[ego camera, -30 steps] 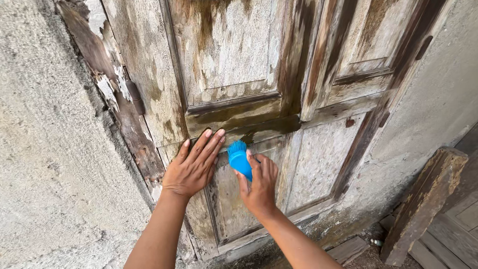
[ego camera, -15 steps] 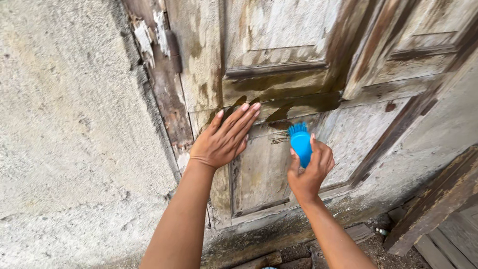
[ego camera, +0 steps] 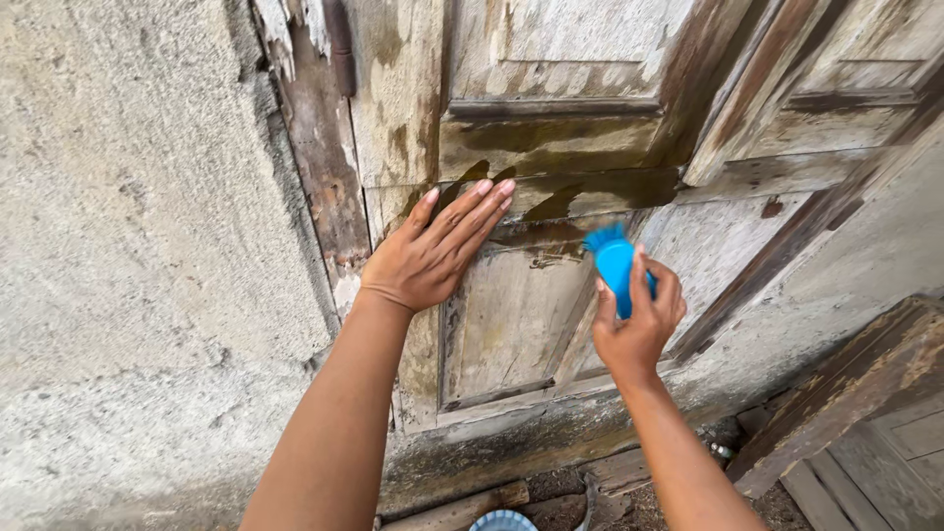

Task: The person scrubs a wooden door using a brush, washes the brush in a bowl of water, and scrubs the door panels.

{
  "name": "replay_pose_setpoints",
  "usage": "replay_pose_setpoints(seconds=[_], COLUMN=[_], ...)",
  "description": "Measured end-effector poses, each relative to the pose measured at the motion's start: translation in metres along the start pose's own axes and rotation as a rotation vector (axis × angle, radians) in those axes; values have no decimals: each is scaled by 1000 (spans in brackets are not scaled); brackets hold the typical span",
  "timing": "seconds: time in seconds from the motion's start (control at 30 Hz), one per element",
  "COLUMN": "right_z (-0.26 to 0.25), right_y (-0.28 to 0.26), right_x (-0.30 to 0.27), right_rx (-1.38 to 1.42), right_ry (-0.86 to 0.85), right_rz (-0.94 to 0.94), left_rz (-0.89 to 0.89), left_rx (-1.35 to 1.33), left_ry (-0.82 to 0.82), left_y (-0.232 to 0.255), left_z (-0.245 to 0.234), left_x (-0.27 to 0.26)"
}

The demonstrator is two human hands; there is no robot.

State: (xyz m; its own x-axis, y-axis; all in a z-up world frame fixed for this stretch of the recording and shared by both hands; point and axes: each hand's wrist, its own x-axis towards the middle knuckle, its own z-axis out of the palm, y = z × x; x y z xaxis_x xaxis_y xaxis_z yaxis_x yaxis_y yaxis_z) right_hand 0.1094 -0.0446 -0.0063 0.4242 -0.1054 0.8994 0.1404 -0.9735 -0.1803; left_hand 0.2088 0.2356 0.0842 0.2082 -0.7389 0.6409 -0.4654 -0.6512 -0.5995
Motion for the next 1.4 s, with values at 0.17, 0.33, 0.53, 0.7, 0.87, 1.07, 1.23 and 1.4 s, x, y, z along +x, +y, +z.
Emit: replay_pose_setpoints(seconds=[0.17, 0.33, 0.53, 0.7, 0.87, 1.07, 1.23, 1.4], right_z=[18, 50, 35, 25, 39, 32, 45, 50], right_y=[-4, -15, -16, -12, -12, -16, -48, -85], right_x=[7, -37, -90, -13, -11, -23, 20, 27], right_rx=[230, 206, 127, 332, 222, 229, 243, 220], right_ry=[146, 138, -22, 52, 173, 156, 251, 291], right_rz=[168, 369, 498, 560, 377, 504, 455, 441], left_rz=[-6, -9, -2, 5, -8, 17, 1, 36], left_rx=[-29, -22, -35, -10, -140, -46, -71, 6], left_ry=[3, 5, -22, -33, -82, -81, -51, -73], left_y=[0, 0, 0, 1, 1, -1, 0, -2], left_z=[-4, -3, -2, 0, 0, -2, -4, -2], left_x=[0, 1, 1, 1, 3, 2, 3, 2])
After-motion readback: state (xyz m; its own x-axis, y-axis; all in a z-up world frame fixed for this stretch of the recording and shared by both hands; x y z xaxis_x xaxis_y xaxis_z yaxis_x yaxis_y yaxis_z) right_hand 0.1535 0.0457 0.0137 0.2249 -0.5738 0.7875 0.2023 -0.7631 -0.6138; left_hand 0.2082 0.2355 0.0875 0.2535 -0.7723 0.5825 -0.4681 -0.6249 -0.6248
